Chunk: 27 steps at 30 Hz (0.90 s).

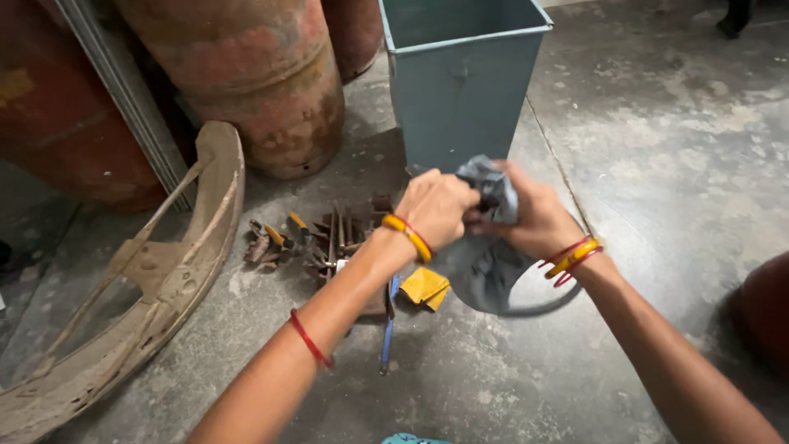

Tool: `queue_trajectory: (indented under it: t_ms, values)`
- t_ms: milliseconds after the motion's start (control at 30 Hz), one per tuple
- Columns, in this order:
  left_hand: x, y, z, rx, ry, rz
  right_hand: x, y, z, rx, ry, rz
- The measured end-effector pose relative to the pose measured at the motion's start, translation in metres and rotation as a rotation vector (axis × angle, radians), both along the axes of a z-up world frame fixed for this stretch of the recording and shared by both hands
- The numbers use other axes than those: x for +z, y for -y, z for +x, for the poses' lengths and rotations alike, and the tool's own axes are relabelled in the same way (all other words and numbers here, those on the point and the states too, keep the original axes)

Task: The person sits on the floor and wipes several metal objects with a cloth, including a mirror, a curved metal strip, a yellow sponge, and a blue metal rod. The person places the cleaned items into a metal bin.

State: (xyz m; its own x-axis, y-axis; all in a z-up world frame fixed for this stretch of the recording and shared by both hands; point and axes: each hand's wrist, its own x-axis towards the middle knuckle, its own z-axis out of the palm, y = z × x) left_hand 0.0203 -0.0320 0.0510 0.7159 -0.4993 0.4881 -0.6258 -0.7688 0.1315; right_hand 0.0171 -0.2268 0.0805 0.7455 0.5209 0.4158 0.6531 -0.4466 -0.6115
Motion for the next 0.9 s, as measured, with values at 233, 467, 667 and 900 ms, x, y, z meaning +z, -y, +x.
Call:
queue_trajectory:
  t_ms: [233, 467, 667, 900]
  values:
    - [-0.015, -0.08, 0.004, 0.132, 0.018, 0.153, -0.076, 0.046, 0.04, -0.077, -0.222, -0.062]
    - [-0.033, -0.132, 0.008, 0.367, -0.087, 0.163, -0.143, 0.133, 0.084, -0.172, 0.049, -0.286]
    - [-0.064, -0.099, 0.02, 0.369, -0.068, 0.3, -0.114, 0.107, 0.066, -0.288, 0.203, -0.421]
    - [-0.06, 0.0, 0.033, 0.308, 0.085, 0.035, -0.048, -0.007, 0.031, 0.105, 0.126, 0.034]
